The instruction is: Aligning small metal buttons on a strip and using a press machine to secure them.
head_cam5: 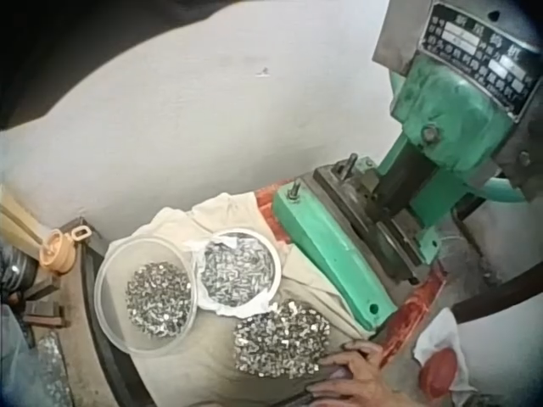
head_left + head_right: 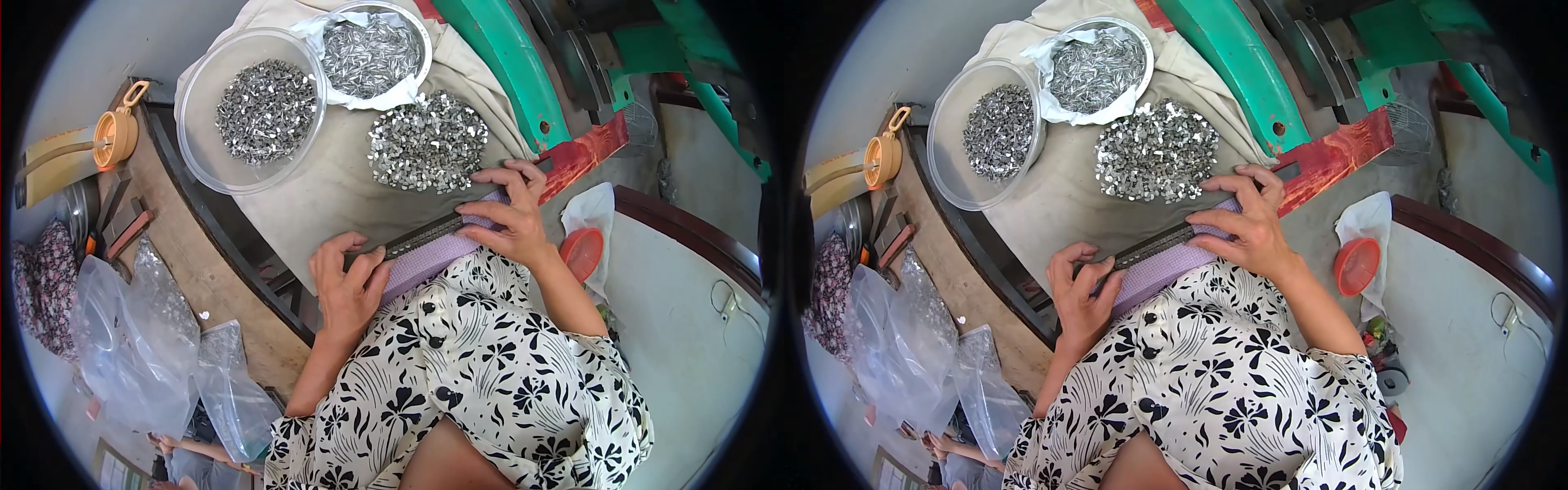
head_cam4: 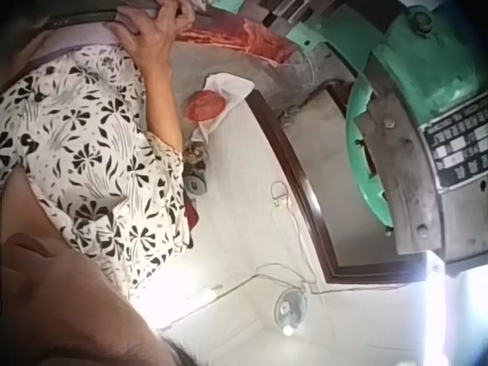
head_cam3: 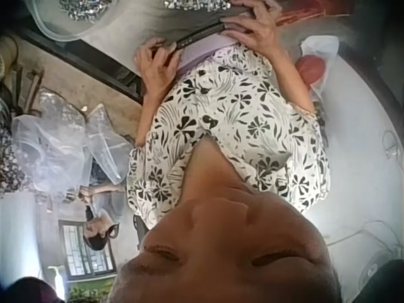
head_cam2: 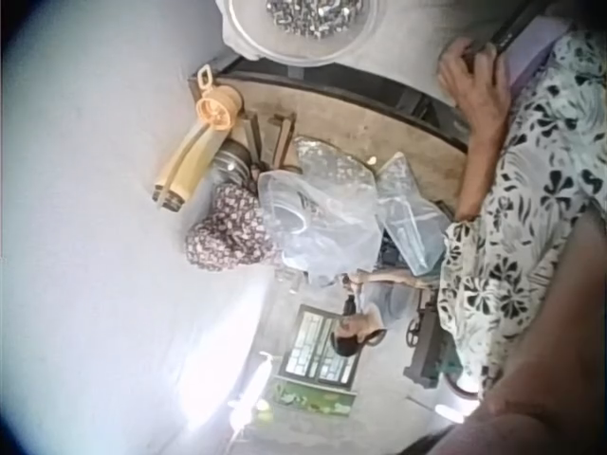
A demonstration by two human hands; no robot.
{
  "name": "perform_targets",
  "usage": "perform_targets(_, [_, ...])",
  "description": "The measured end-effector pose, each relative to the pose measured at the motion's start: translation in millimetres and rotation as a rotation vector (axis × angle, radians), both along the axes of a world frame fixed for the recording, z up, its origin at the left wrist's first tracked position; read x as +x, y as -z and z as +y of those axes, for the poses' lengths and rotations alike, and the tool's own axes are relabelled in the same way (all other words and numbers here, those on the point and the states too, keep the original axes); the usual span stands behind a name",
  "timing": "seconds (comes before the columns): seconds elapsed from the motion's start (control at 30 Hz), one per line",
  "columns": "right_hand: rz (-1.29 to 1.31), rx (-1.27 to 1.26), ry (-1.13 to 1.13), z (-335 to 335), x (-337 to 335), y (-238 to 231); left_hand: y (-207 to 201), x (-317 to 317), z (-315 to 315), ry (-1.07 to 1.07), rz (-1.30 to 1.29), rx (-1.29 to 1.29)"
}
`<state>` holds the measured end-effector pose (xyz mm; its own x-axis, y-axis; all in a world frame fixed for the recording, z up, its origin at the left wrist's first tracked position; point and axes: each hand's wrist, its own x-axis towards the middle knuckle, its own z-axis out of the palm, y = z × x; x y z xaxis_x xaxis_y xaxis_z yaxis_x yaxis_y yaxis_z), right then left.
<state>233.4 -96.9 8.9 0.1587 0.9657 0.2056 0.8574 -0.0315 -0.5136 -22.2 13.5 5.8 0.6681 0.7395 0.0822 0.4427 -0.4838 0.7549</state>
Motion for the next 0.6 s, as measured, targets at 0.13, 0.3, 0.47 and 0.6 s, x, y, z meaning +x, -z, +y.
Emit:
perform_targets(0.13, [0.017,0.014,0.013,0.1,0.0,0.5,0.4,-0.5,0.0,0.017,0.022,-0.001])
perform_targets(0.3, [0.003,0.024,-0.003,0.5,-0.2,0.4,2.1,-1.6,0.3,0.016,-0.002,0.026])
perform_targets(0.47, [0.013,0.013,-0.016,-0.4,-0.4,-0.4,3.1,-4.5,-0.7,0.038,-0.009,0.058])
perform_targets(0.6, [0.022,0.026,-0.016,0.0,-0.2,-0.5,2.9,-4.1,-0.8,0.031,-0.001,0.047])
